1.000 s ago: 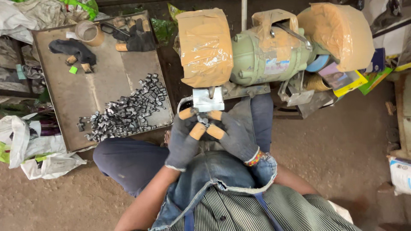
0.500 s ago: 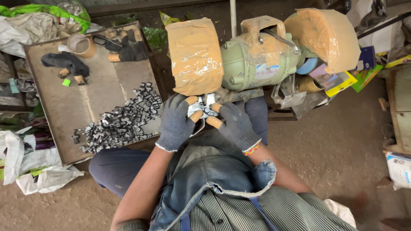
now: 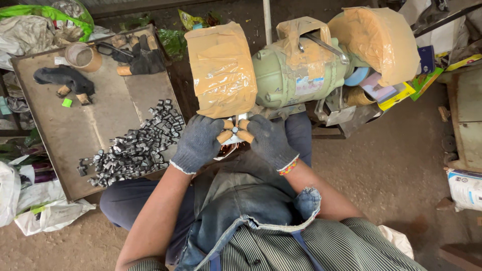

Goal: The person sits on the floor at a bench grinder and grinds small metal pieces one at a time, holding each piece against the spinning wheel with gloved hands until sparks fly, then places the ground piece on a tray with a pile of similar pieces and picks up the next one.

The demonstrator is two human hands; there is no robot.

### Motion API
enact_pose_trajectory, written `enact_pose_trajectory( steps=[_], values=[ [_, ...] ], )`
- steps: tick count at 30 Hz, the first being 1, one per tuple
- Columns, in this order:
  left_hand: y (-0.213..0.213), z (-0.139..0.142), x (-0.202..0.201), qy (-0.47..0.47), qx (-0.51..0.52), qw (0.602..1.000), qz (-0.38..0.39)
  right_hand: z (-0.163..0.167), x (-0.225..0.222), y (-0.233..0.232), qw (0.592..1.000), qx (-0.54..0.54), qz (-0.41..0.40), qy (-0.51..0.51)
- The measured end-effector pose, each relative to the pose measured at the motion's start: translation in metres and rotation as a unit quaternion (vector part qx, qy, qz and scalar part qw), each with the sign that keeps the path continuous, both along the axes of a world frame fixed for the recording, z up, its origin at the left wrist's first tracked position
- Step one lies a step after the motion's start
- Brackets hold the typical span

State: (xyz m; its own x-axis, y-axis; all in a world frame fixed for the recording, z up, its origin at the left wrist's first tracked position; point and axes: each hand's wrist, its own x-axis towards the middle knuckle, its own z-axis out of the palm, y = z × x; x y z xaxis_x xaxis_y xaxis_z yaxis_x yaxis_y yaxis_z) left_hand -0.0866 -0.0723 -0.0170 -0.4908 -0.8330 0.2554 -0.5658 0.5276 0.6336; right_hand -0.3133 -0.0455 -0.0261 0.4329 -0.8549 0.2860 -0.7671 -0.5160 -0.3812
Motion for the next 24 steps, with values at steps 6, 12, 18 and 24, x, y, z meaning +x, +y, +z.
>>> enact_pose_trajectory(
  steps=[6,12,18,24],
  values=[
    [0.002,-0.010,0.003,0.003,-0.011,1.000,0.015,-0.012,0.005,-0.004,0.998,-0.004,-0.040,-0.055],
    [-0.002,-0.013,0.009,-0.005,-0.019,1.000,-0.002,-0.016,-0.002,-0.007,0.998,-0.058,0.030,-0.023],
    [0.013,-0.007,0.005,0.050,-0.011,0.998,0.028,-0.018,-0.003,-0.008,0.998,-0.019,-0.023,-0.048],
    [0.042,-0.013,-0.009,0.043,-0.048,0.984,0.164,-0.013,0.003,-0.012,0.996,-0.081,0.014,-0.045]
  ],
)
